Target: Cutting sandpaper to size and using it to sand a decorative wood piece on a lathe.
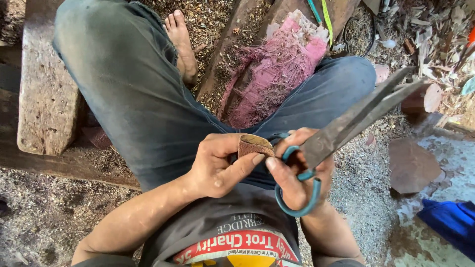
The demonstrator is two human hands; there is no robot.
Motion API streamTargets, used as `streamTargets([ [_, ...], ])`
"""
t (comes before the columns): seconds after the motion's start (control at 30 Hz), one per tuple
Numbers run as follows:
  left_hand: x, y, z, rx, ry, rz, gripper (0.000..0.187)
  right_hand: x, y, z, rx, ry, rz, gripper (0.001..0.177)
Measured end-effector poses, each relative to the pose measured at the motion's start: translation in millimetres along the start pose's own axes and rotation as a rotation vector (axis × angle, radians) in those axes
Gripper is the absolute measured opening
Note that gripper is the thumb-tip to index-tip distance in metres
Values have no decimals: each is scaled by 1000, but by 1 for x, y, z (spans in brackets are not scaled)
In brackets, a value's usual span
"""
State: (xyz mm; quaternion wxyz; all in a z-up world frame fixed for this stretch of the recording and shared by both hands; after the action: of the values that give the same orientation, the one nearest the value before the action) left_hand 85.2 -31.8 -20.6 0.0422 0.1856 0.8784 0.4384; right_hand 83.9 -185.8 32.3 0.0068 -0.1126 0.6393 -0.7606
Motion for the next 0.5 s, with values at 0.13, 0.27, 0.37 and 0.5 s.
streamTargets([
  [0.13,-2,1,4,-43,17,-24,13,-1,-8,0,136,-28,77,40],
  [0.27,-7,12,0,-96,-29,-15,12,5,2,12,276,-45,30,45],
  [0.37,-4,-1,2,16,-4,102,12,6,17,18,236,-98,-10,54],
  [0.5,-3,7,7,201,33,88,10,-9,-8,3,184,-363,193,95],
])
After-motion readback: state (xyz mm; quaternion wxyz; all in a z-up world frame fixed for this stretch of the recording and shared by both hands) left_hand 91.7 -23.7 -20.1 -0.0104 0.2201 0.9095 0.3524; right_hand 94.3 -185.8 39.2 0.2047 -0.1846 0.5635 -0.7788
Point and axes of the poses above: each hand's wrist, its own x-axis away from the middle knuckle, its own z-axis out of the back of the hand, y = z × x, the point moved 9 cm from there along -x, towards the middle knuckle, and after that the axes turned 4 degrees about -y, right-handed, at the moved point
